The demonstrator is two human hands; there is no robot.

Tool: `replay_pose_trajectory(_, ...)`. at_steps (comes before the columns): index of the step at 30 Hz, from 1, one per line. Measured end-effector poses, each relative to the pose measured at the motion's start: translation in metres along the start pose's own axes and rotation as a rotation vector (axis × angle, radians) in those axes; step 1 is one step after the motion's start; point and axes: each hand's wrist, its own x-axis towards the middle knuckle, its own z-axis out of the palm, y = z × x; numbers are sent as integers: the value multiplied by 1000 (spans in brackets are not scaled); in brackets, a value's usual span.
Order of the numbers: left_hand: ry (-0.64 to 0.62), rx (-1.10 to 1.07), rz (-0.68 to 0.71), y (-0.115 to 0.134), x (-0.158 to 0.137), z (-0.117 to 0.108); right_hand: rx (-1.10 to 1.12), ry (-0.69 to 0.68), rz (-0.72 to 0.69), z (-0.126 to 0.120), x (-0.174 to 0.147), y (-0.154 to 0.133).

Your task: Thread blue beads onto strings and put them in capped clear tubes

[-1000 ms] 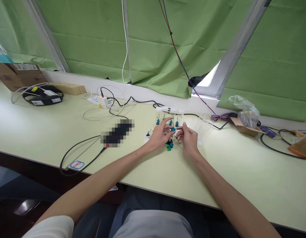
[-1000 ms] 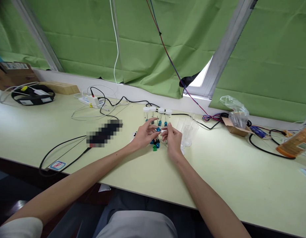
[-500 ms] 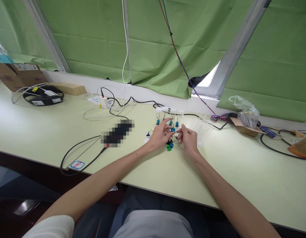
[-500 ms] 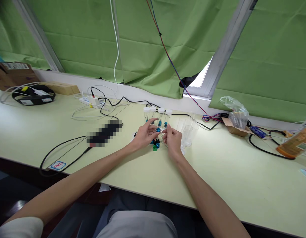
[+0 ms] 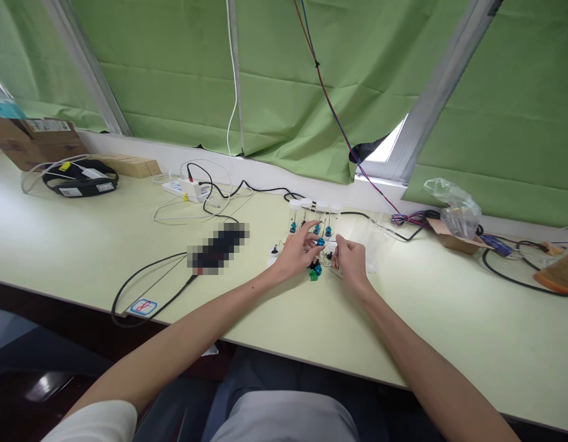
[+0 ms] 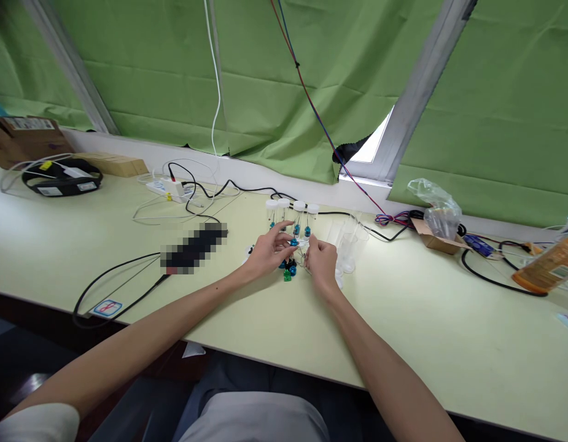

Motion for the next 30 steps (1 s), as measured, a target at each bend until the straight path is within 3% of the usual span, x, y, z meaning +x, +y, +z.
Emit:
replay_pose_trajectory(11, -41, 100, 24, 2, 0, -1, 131, -32, 163, 0, 2, -2)
replay_pose_trajectory(21, -20, -23, -16, 3, 0, 1, -237, 30, -147, -2, -6, -7)
replay_pose_trajectory(30, 16, -125, -98, -2, 2, 2, -246, 14, -297, 1, -8, -4)
